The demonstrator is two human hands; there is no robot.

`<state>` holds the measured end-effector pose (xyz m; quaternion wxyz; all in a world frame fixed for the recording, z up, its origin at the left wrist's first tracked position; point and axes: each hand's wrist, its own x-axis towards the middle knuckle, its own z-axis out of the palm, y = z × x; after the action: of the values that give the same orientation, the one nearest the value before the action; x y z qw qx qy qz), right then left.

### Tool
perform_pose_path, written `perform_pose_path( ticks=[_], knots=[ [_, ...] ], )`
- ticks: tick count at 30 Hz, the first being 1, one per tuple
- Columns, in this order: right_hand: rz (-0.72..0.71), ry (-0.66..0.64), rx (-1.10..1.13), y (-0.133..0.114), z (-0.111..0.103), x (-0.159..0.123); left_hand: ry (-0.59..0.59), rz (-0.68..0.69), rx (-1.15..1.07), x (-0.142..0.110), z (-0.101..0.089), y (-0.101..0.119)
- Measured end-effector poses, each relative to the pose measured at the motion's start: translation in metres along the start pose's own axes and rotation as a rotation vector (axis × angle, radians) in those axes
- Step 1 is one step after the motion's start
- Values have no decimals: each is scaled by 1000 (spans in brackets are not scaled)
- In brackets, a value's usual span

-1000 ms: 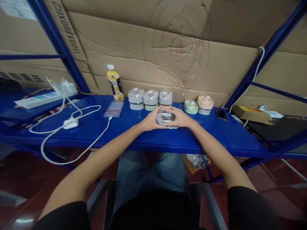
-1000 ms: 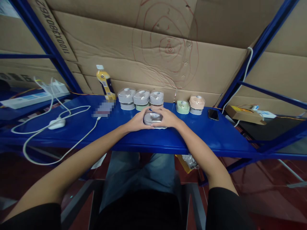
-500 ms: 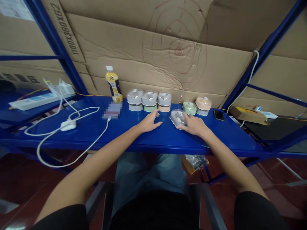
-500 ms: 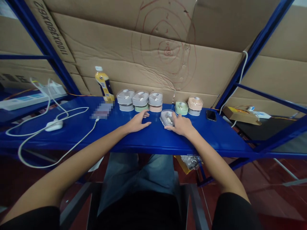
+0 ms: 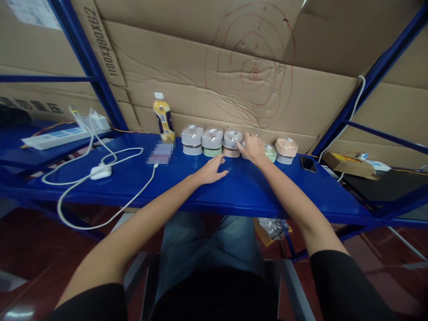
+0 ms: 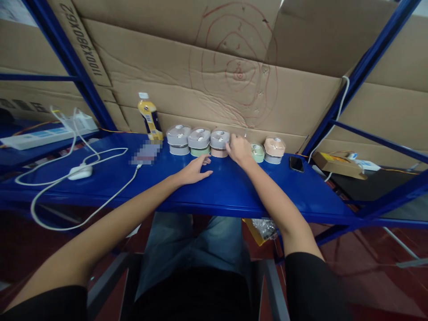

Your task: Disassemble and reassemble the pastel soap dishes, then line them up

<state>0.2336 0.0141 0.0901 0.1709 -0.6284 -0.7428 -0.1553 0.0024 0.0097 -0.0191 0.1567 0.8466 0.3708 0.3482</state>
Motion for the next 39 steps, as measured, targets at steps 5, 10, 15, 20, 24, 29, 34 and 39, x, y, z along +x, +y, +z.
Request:
perform_pose_path(
  ticks=[5, 10, 15, 20, 24, 29, 34, 39],
  knots=[
    [199, 11, 131, -49, 17, 37, 16, -23, -10, 0, 0, 1],
    [304, 18, 177, -69, 35, 56, 4, -24, 5, 0, 0, 2],
    [334, 28, 248, -62, 32, 51, 22, -42, -18, 0, -1, 3],
    [286, 49, 357, -21, 7, 29, 147, -72, -181, 1, -4, 8],
    [55, 51, 578, 23, -9, -5, 216, -126, -435, 6, -7, 8],
    [-372, -232, 874, 48, -1, -47, 72, -115, -588, 8, -10, 7],
    [-544, -376, 863, 45, 18, -55, -76, -45, -459, -2, -16, 16],
    [-545, -346, 759, 32, 18, -57, -9, 20, -287, -4, -10, 21]
  ],
)
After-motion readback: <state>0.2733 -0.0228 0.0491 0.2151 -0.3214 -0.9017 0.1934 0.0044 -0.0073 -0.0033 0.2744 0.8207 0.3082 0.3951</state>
